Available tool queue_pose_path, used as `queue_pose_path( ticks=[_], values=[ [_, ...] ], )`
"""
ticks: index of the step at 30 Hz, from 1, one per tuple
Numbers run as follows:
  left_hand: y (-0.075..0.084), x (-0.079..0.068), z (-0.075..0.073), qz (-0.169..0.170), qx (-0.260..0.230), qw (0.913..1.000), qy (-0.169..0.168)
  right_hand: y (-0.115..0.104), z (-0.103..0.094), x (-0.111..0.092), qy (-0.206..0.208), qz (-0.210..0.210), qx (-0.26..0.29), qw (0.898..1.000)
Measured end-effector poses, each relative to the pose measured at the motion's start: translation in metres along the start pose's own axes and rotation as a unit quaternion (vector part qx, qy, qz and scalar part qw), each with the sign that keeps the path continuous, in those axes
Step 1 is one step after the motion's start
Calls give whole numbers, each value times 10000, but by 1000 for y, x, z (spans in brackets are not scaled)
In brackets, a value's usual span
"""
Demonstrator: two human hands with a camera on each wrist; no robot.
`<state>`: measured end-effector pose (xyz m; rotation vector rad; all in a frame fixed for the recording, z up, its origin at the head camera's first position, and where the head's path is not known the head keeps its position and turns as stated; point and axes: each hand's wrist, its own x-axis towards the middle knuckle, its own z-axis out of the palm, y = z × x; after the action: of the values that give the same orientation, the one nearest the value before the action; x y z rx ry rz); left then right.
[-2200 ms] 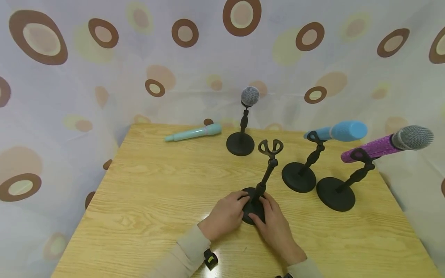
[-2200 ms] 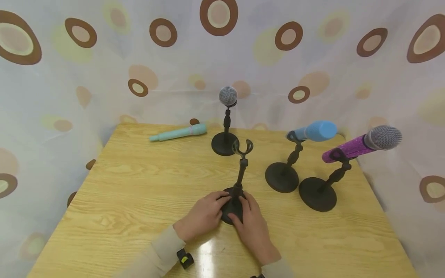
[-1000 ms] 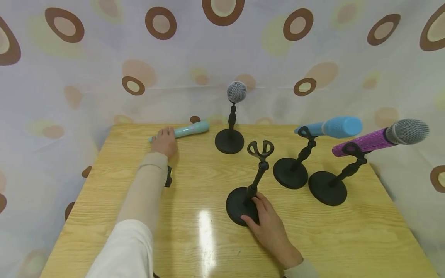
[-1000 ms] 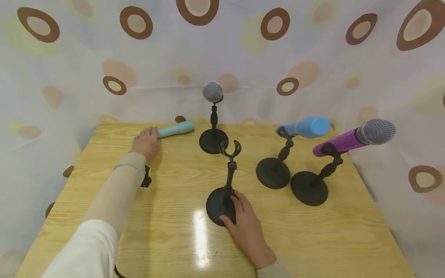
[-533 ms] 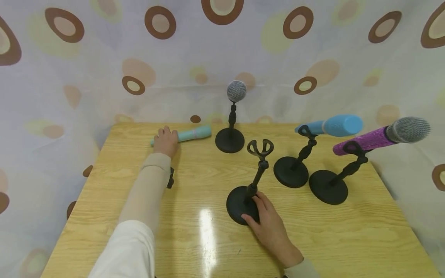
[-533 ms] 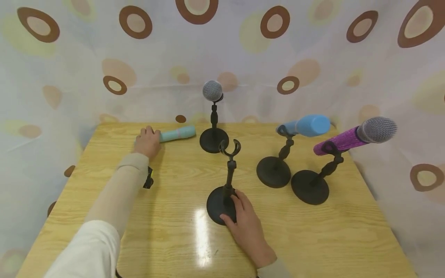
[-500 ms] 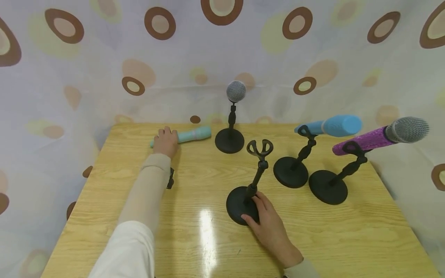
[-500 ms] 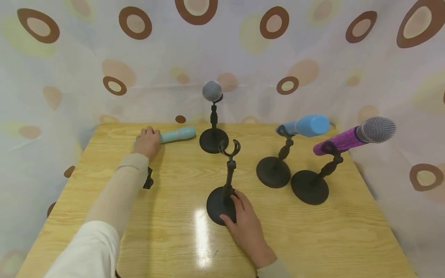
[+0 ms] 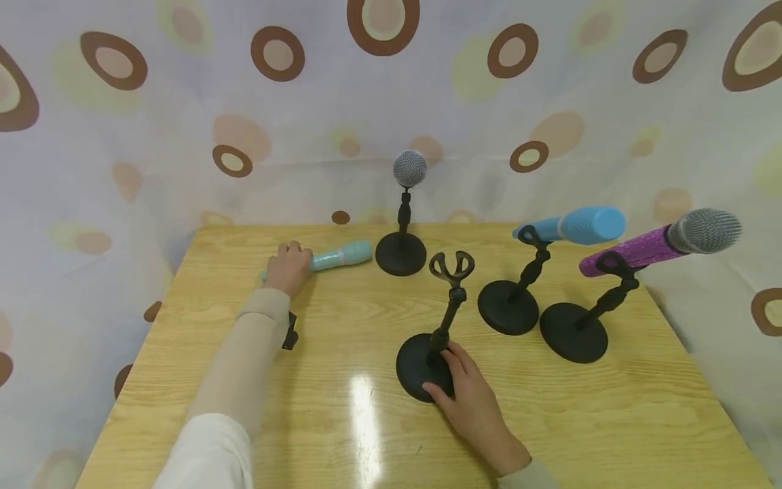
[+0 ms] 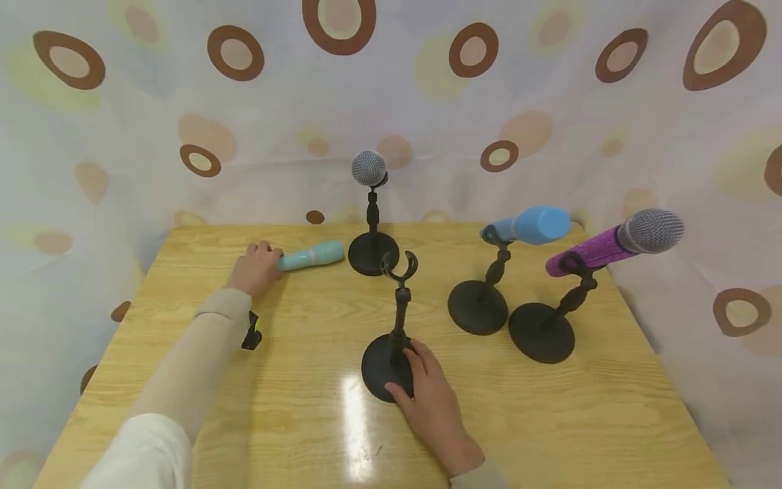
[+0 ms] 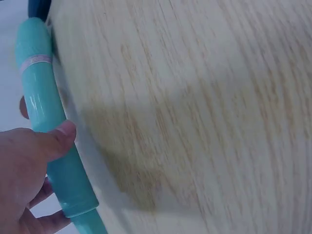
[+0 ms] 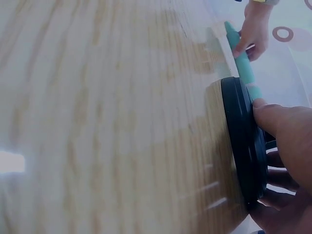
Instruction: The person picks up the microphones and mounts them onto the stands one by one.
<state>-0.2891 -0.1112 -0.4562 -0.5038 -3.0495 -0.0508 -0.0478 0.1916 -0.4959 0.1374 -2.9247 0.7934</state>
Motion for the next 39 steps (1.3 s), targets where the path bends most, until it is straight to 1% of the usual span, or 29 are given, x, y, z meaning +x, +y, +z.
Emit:
queue_pose_path(
  ticks=[2, 4, 6, 8, 11, 14, 18, 22, 24, 26, 29, 35, 38, 39],
  values=[
    [-1, -4, -2, 152, -143, 9995, 242, 0, 0, -1, 28, -14, -8, 10000],
    [-2, -8, -4, 343, -342, 9971, 583, 0, 0, -1, 92, -56, 1, 9999],
    [-1, -12, -5, 573, -600, 9922, 926, -1, 0, -1, 146, -83, 3, 9999],
    [-1, -15, -5, 751, -964, 9856, 1169, 0, 0, -1, 150, -79, -8, 9999],
    [1, -21, -5, 935, -1390, 9769, 1324, 0, 0, -1, 60, -18, -15, 10000],
    [3, -28, -6, 1148, -1737, 9697, 1280, 1, 1, -1, -11, 30, 6, 10000],
    [11, -36, -11, 1282, -2065, 9646, 1021, 1, 2, -1, -14, 46, 29, 10000],
    [23, -40, -19, 1097, -2461, 9615, 540, 1, 2, -1, 4, 32, 33, 10000],
    [30, -42, -24, 1038, -2715, 9563, 322, 1, 2, -1, 0, 8, 29, 10000],
    [36, -43, -29, 1060, -2930, 9500, 204, 0, 3, -1, 3, -15, 35, 10000],
    [44, -45, -35, 1262, -3168, 9397, 263, 0, 3, -1, 14, -65, 38, 10000],
    [55, -48, -46, 1695, -3409, 9223, 668, -1, 2, -1, 31, -132, 38, 9999],
    [63, -49, -55, 1839, -3635, 9100, 780, -1, 2, -1, 67, -162, 34, 9998],
    [66, -50, -58, 1849, -3765, 9045, 766, -1, 2, -1, 84, -168, 41, 9998]
  ],
)
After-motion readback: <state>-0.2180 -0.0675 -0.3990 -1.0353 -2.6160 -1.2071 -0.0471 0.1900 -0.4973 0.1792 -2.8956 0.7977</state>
